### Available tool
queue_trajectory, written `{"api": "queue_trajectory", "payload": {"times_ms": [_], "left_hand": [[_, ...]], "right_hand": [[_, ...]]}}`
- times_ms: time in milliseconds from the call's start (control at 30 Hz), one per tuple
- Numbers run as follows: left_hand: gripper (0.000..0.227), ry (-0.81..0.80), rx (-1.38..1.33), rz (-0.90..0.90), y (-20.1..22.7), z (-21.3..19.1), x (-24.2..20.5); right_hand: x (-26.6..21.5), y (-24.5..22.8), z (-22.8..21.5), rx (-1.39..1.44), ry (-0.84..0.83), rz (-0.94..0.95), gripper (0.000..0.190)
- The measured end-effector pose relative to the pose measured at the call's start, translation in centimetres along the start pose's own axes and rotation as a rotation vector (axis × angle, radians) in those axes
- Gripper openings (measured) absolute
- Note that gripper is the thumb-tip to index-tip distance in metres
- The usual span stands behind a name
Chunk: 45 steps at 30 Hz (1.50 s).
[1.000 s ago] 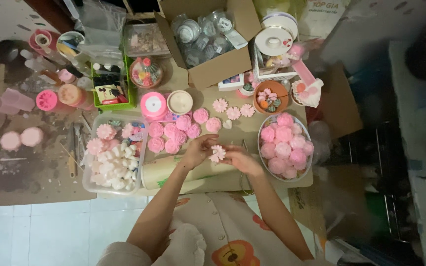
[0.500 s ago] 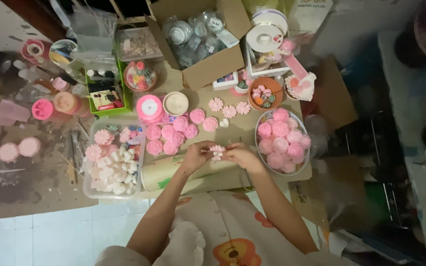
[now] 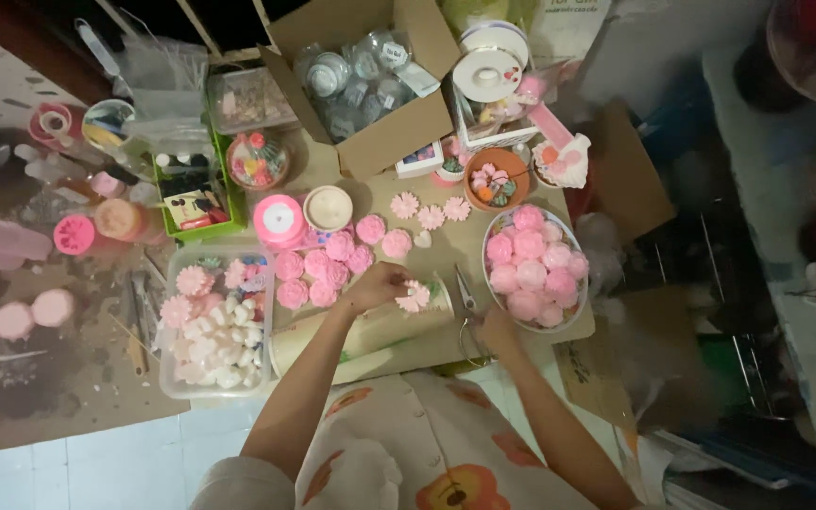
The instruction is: The recorder is assembling and wrapping pink artificial flowers at a studio workbench.
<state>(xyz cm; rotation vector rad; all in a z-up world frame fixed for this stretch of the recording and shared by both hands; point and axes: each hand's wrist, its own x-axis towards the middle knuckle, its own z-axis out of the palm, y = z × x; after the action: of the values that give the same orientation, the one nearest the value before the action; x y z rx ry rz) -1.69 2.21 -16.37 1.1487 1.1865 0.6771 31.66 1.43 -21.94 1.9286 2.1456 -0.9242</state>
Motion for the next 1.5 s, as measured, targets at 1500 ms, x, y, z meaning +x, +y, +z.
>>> {"api": "queue_trajectory", "payload": {"times_ms": [1500], "left_hand": [[0.025, -0.014, -0.131, -0.036, 0.8, -2.0, -0.1]], "right_hand": [[-8.0, -7.5, -14.7, -0.315, 0.070, -0.723, 0.049]]}}
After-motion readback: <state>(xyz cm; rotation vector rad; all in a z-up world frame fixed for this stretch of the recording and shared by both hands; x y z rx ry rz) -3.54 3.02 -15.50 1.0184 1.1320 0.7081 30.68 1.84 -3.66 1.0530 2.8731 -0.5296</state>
